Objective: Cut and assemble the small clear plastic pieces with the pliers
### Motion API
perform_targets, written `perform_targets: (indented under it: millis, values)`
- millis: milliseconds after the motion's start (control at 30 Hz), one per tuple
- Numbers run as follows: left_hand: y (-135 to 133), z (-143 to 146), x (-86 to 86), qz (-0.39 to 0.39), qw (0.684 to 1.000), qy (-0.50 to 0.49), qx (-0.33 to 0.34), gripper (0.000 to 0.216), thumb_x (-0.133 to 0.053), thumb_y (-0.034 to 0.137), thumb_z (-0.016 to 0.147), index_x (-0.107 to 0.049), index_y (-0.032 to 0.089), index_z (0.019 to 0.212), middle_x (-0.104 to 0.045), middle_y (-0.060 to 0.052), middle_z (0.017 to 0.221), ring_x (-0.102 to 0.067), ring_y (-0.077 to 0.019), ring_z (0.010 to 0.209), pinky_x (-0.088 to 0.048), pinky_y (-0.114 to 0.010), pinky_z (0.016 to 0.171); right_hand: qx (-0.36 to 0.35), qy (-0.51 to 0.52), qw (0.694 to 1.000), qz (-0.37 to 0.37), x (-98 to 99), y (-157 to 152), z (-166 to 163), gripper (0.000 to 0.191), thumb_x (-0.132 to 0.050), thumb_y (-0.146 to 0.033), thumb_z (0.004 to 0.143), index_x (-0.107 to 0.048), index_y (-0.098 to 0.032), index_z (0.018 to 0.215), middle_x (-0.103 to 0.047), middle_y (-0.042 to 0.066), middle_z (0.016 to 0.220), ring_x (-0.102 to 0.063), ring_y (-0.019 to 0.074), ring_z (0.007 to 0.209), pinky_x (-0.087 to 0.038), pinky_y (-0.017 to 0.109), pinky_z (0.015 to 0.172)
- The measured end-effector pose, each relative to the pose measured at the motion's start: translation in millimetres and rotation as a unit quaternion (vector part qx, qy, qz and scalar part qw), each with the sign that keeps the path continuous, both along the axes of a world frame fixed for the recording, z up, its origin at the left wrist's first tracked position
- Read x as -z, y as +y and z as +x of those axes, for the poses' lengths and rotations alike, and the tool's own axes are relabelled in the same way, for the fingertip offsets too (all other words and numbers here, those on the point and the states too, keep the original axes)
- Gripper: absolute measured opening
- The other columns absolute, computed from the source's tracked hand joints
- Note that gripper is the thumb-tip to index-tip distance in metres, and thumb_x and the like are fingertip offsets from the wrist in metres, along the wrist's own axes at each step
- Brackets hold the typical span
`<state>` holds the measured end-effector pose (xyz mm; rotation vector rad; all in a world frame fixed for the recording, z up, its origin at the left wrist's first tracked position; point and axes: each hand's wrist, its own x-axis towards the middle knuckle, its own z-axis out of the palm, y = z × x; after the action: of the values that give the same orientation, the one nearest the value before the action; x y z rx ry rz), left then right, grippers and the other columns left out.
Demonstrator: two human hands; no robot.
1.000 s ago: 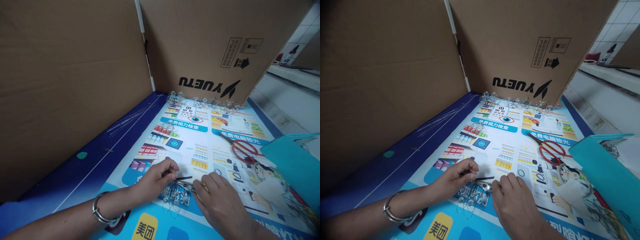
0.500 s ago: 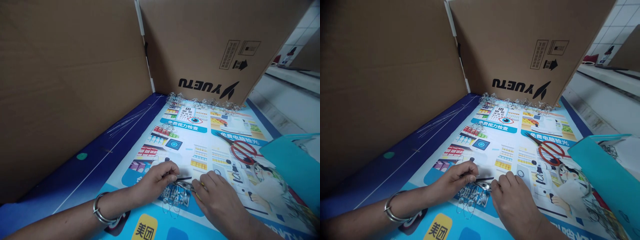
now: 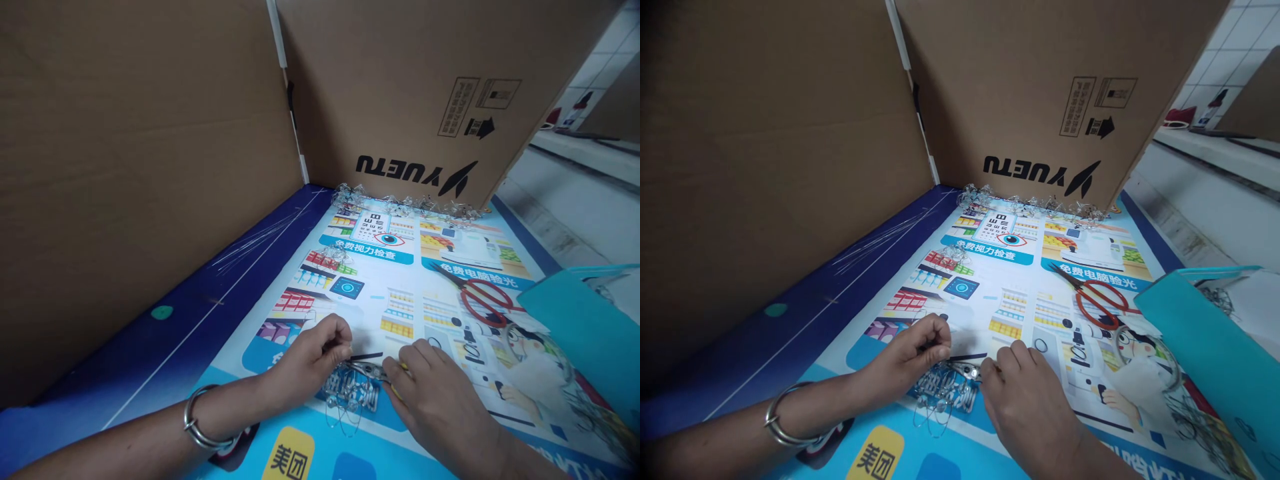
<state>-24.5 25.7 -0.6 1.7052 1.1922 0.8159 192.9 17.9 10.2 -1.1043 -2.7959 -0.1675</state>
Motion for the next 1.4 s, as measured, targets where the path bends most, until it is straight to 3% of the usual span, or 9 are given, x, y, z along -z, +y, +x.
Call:
perform_targets:
  millis: [533, 800, 1033, 1400]
  values:
    - [0.8, 0.3, 6.1, 0.008, 1.000, 0.000, -0.011, 0.006, -0.043, 0.014, 0.082, -0.042, 0.018, 0.078, -0.041, 0.003, 0.070, -0.037, -0.0101, 0.062, -0.031, -0.022, 0.057, -0.001, -0.031, 0.999, 0.034, 0.4, -4.1, -4.2, 0.025, -0.057, -0.017, 0.075, -0.054, -0.018, 0.100, -0.053, 0.004, 0.082, -0.046, 0.0203, 0.075, -0.033, 0.032, 0.060]
    - [0.4, -0.6, 0.9, 0.000, 1.000, -0.006, 0.004, 0.005, -0.043, 0.015, 0.083, -0.042, 0.018, 0.079, -0.039, 0.004, 0.066, -0.034, -0.0095, 0.060, -0.029, -0.021, 0.054, -0.004, -0.039, 0.998, 0.043, -0.3, -5.5, -4.5, 0.029, -0.058, -0.015, 0.072, -0.054, -0.016, 0.101, -0.053, 0.005, 0.083, -0.046, 0.0213, 0.077, -0.033, 0.033, 0.060]
    - [8.0, -6.6, 0.5, -0.023, 0.999, -0.015, 0.037, 0.005, -0.045, 0.019, 0.083, -0.045, 0.018, 0.087, -0.049, 0.002, 0.072, -0.042, -0.0098, 0.063, -0.034, -0.021, 0.056, 0.000, -0.012, 1.000, 0.028, -4.8, -1.7, 0.1, 0.020, -0.055, -0.022, 0.078, -0.056, -0.019, 0.098, -0.053, 0.005, 0.081, -0.045, 0.0207, 0.075, -0.033, 0.033, 0.062]
    - [11.1, -13.4, 1.9, -0.042, 0.997, -0.047, 0.055, 0.009, -0.044, 0.017, 0.083, -0.047, 0.018, 0.092, -0.056, -0.001, 0.079, -0.053, -0.0124, 0.072, -0.041, -0.024, 0.064, 0.038, 0.039, 0.998, 0.006, 0.4, -10.9, 15.1, 0.024, -0.050, -0.026, 0.081, -0.055, -0.021, 0.104, -0.056, 0.008, 0.092, -0.047, 0.0255, 0.089, -0.034, 0.039, 0.073]
